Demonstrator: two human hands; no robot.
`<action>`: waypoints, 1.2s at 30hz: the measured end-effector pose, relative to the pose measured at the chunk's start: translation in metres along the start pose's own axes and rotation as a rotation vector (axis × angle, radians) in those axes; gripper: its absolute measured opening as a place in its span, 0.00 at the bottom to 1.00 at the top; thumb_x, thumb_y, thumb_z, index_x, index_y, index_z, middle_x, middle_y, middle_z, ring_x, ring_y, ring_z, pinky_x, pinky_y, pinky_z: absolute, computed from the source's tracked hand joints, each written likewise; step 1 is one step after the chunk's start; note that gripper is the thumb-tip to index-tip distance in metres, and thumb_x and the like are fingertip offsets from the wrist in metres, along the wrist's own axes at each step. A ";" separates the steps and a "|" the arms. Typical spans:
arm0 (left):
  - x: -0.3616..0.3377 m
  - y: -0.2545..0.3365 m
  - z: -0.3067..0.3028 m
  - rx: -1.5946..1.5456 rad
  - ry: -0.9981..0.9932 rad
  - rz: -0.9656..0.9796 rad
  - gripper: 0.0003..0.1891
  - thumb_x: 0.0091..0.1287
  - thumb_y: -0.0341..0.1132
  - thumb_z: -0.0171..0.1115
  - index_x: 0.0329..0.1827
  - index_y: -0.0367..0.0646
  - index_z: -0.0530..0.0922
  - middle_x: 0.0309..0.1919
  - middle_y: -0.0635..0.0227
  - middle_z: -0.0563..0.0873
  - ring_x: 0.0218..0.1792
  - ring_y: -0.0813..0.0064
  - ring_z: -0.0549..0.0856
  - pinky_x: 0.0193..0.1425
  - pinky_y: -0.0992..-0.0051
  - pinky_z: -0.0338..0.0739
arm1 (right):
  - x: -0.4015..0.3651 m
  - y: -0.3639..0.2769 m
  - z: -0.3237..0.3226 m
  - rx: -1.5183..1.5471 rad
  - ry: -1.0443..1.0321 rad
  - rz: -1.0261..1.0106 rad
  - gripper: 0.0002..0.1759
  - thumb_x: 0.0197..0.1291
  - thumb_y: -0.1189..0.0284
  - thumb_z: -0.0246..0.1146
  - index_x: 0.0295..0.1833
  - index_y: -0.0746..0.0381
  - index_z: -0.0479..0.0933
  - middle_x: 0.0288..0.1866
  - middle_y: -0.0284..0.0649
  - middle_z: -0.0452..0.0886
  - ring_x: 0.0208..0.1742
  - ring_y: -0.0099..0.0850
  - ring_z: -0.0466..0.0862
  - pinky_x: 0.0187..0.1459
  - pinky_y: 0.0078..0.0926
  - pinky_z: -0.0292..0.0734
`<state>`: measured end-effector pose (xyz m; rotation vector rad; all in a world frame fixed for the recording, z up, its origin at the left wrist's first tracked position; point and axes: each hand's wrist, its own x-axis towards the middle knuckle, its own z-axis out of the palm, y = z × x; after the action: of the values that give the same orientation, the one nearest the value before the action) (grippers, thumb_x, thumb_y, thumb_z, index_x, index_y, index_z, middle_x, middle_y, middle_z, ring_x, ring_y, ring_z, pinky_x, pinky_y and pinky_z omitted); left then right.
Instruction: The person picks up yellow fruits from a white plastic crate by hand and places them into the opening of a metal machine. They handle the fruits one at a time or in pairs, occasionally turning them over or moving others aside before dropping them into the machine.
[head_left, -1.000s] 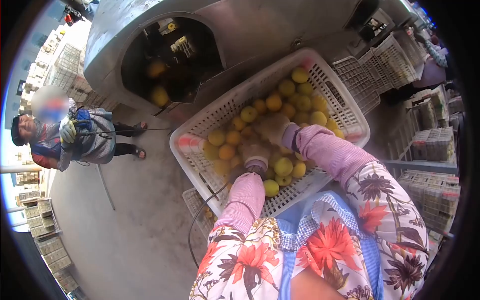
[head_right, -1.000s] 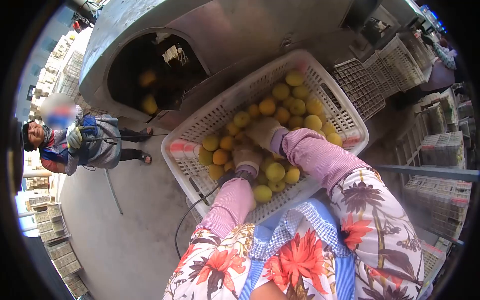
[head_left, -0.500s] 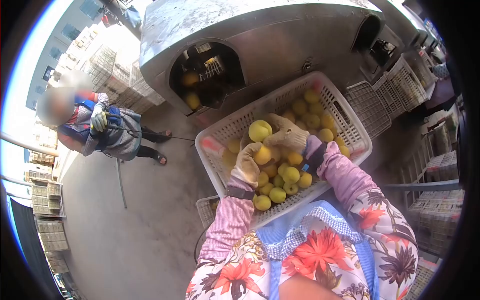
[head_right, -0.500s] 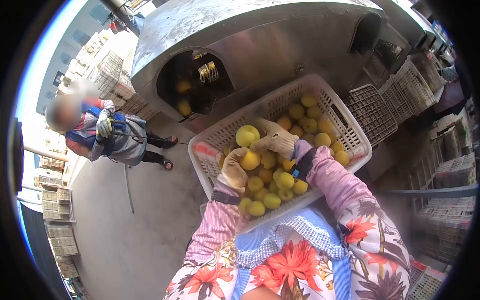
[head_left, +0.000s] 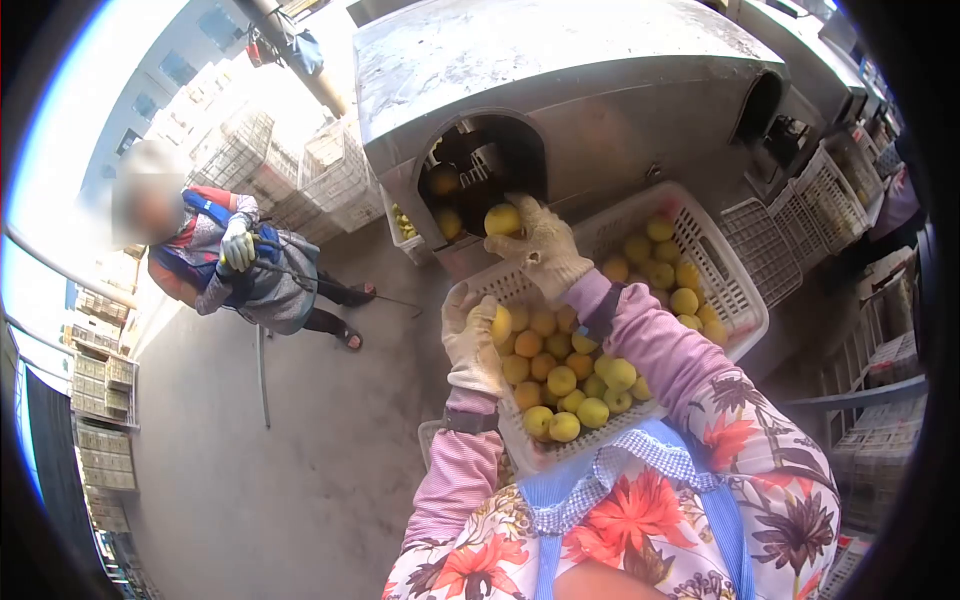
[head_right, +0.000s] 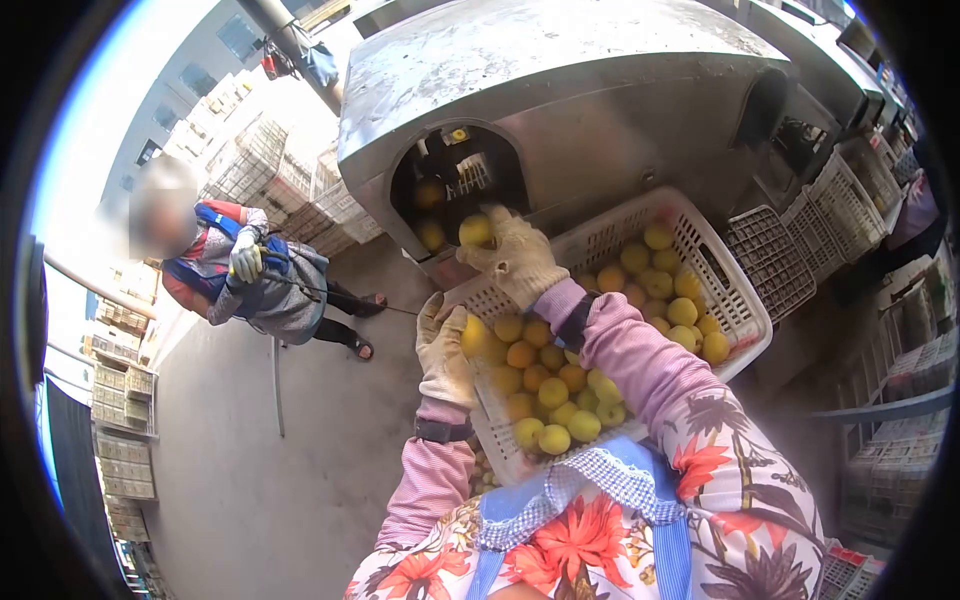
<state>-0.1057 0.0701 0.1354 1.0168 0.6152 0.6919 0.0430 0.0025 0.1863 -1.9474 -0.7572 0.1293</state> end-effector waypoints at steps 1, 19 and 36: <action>0.004 0.000 -0.007 0.011 0.050 -0.029 0.20 0.70 0.27 0.67 0.64 0.39 0.76 0.51 0.69 0.84 0.47 0.78 0.84 0.51 0.78 0.82 | 0.021 0.002 0.012 -0.139 0.018 -0.053 0.29 0.61 0.56 0.70 0.62 0.61 0.77 0.56 0.50 0.82 0.58 0.48 0.83 0.61 0.42 0.76; 0.014 0.001 -0.022 0.188 -0.360 0.209 0.14 0.78 0.36 0.53 0.61 0.37 0.74 0.55 0.57 0.85 0.58 0.63 0.84 0.67 0.59 0.80 | -0.015 -0.020 -0.004 -0.040 -0.358 -0.332 0.43 0.57 0.55 0.72 0.74 0.63 0.66 0.69 0.55 0.76 0.69 0.50 0.75 0.68 0.40 0.72; 0.055 0.009 -0.023 0.568 -0.306 0.200 0.15 0.75 0.41 0.57 0.56 0.41 0.75 0.54 0.60 0.84 0.51 0.64 0.86 0.54 0.68 0.85 | -0.052 -0.017 0.014 -0.253 -0.152 -0.406 0.41 0.54 0.59 0.73 0.71 0.60 0.67 0.65 0.56 0.77 0.65 0.54 0.77 0.67 0.47 0.71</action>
<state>-0.0899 0.1276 0.1273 1.6942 0.4495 0.5254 -0.0118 -0.0107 0.1816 -1.9896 -1.3066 -0.0695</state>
